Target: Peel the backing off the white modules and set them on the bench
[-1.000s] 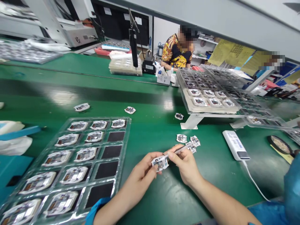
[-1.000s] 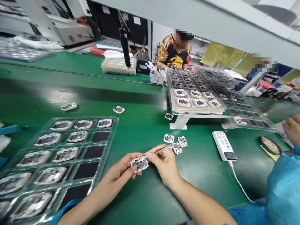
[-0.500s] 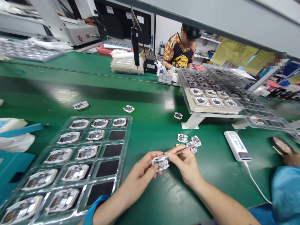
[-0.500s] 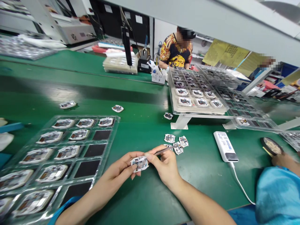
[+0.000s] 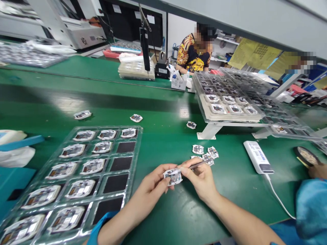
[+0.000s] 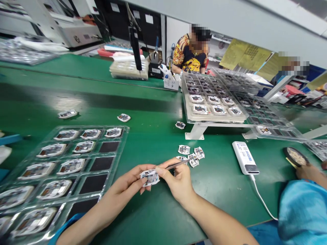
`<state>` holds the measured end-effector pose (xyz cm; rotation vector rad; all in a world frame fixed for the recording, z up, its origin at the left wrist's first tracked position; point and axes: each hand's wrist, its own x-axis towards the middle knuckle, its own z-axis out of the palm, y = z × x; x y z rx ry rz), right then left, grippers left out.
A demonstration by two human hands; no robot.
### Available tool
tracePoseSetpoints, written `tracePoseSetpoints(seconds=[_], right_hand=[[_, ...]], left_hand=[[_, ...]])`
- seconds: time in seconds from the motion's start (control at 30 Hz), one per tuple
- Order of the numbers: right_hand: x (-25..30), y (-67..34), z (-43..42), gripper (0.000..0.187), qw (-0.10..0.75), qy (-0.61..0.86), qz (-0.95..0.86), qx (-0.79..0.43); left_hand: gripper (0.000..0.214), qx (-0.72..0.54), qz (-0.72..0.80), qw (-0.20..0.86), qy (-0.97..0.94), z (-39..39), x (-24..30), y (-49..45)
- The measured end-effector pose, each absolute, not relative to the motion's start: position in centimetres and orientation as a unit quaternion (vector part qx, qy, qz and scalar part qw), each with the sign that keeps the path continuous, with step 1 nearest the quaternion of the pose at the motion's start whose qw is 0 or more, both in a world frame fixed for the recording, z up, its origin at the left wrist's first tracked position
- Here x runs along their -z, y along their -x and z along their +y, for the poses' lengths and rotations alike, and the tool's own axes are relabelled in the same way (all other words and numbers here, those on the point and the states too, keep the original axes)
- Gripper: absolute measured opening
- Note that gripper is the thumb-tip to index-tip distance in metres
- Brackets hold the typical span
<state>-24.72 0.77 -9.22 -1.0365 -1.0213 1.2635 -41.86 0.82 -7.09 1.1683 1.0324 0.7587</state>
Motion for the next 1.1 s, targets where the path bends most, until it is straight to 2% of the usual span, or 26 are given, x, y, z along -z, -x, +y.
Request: tracePoseSetpoints(seconds=[0.67,1.1], right_hand=[[8.68,24.71,0.51,0.014,0.574,0.431,-0.463,-0.521],[9.01,24.89,0.57,0.016,0.571,0.423,-0.468,-0.525]], left_hand=[[0.03,-0.307,0.44,0.651,-0.537,0.93,6.86,42.14],[0.038,-0.298,0.457,0.656,-0.521,1.23,7.36,42.34]])
